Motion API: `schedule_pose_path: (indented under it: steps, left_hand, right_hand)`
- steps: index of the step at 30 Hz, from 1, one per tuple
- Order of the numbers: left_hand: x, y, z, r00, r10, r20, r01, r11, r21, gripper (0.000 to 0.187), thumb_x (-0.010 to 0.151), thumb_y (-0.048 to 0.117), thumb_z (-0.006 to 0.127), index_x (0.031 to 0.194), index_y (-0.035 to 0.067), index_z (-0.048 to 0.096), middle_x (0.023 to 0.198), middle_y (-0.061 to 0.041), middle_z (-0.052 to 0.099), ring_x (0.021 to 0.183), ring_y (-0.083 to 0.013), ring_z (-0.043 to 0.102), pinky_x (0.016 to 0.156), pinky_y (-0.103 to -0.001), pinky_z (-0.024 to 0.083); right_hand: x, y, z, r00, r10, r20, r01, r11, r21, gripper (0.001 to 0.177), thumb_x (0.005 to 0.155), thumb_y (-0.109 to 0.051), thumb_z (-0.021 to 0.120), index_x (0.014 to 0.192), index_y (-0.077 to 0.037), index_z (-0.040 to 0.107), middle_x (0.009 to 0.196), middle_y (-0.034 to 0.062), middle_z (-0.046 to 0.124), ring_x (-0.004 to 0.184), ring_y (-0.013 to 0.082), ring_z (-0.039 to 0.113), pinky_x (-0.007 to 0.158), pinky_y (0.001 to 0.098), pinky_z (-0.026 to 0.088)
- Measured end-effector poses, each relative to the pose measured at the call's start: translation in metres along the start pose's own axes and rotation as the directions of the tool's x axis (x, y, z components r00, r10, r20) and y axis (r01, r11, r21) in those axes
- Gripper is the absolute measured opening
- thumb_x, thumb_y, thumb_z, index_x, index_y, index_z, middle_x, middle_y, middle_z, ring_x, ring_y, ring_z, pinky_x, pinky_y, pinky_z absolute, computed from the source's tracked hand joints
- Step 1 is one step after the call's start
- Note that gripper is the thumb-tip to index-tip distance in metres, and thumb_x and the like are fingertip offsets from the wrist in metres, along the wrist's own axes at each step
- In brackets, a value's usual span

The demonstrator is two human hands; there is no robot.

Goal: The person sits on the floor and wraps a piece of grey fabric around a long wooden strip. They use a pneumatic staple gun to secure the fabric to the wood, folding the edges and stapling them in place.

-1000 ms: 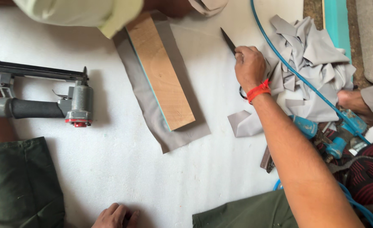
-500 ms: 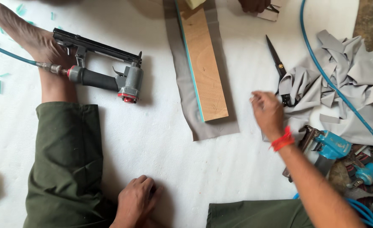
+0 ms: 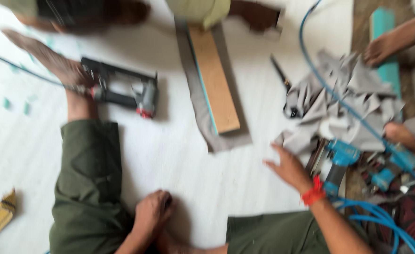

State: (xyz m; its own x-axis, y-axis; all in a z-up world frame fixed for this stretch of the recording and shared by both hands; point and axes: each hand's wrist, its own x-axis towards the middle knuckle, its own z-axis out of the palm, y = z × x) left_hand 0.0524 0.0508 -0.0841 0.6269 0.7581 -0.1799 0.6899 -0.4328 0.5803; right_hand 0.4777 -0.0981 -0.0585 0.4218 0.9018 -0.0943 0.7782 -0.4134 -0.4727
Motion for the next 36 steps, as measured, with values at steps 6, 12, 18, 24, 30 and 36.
schedule_pose_path:
  steps: [6, 12, 18, 24, 30, 36]
  left_hand:
    - [0.003, 0.005, 0.001, 0.964, -0.184, 0.19, 0.175, 0.982, 0.064, 0.032, 0.085, 0.041, 0.07, 0.084, 0.009, 0.073, 0.086, -0.007, 0.073, 0.082, -0.0291, 0.073, 0.076, -0.041, 0.059]
    - [0.005, 0.0, 0.005, 0.938, -0.256, 0.234, 0.24, 0.966, 0.093, 0.033, 0.085, 0.043, 0.07, 0.087, 0.01, 0.074, 0.09, -0.005, 0.074, 0.083, -0.026, 0.074, 0.079, -0.04, 0.06]
    - [0.008, 0.008, -0.005, 0.938, -0.255, 0.233, 0.245, 0.967, 0.071, 0.031, 0.085, 0.04, 0.071, 0.087, 0.009, 0.074, 0.09, -0.006, 0.074, 0.083, -0.027, 0.073, 0.08, -0.041, 0.06]
    - [0.011, 0.019, -0.005, 0.999, 0.036, 0.03, -0.038, 0.995, 0.095, 0.027, 0.083, 0.035, 0.07, 0.084, 0.008, 0.07, 0.083, -0.011, 0.071, 0.078, -0.0323, 0.07, 0.07, -0.045, 0.057]
    - [0.06, 0.03, 0.015, 0.998, 0.02, -0.064, -0.011, 0.99, 0.138, 0.04, 0.085, 0.048, 0.071, 0.072, 0.009, 0.068, 0.079, -0.011, 0.071, 0.074, -0.0359, 0.068, 0.064, -0.049, 0.054]
    - [0.075, 0.033, 0.011, 0.998, -0.059, 0.025, 0.053, 0.984, 0.17, 0.049, 0.084, 0.059, 0.07, 0.073, 0.011, 0.066, 0.078, -0.009, 0.071, 0.074, -0.0332, 0.068, 0.064, -0.047, 0.054]
  right_hand:
    - [-0.03, 0.004, -0.021, 0.946, 0.311, 0.096, -0.317, 0.947, 0.055, 0.049, 0.083, -0.033, 0.078, 0.125, -0.01, 0.069, 0.128, 0.012, 0.072, 0.119, 0.0236, 0.069, 0.1, 0.0363, 0.055]
    - [-0.03, 0.033, -0.037, 0.884, 0.348, -0.312, -0.42, 0.885, -0.202, 0.054, 0.079, -0.036, 0.083, 0.125, -0.012, 0.067, 0.134, 0.0123, 0.06, 0.125, 0.0313, 0.056, 0.105, 0.0435, 0.048]
    - [-0.018, 0.051, -0.025, 0.878, 0.415, -0.24, -0.475, 0.819, -0.322, 0.066, 0.077, -0.033, 0.085, 0.137, -0.02, 0.06, 0.15, 0.009, 0.046, 0.14, 0.0394, 0.038, 0.11, 0.0516, 0.044]
    - [-0.017, 0.07, -0.017, 0.873, 0.395, -0.285, -0.477, 0.811, -0.338, 0.061, 0.074, -0.018, 0.082, 0.132, -0.024, 0.063, 0.153, 0.0064, 0.045, 0.143, 0.0378, 0.037, 0.106, 0.0511, 0.044]
    - [-0.022, 0.086, -0.008, 0.932, 0.096, -0.349, -0.242, 0.883, -0.403, 0.057, 0.072, -0.005, 0.075, 0.128, -0.012, 0.062, 0.135, 0.0126, 0.061, 0.139, 0.0413, 0.043, 0.119, 0.0488, 0.036]
    - [-0.022, 0.096, -0.036, 0.96, 0.278, -0.021, -0.277, 0.94, -0.199, 0.077, 0.071, -0.017, 0.084, 0.142, -0.013, 0.056, 0.142, 0.017, 0.056, 0.135, 0.0312, 0.05, 0.118, 0.0457, 0.031]
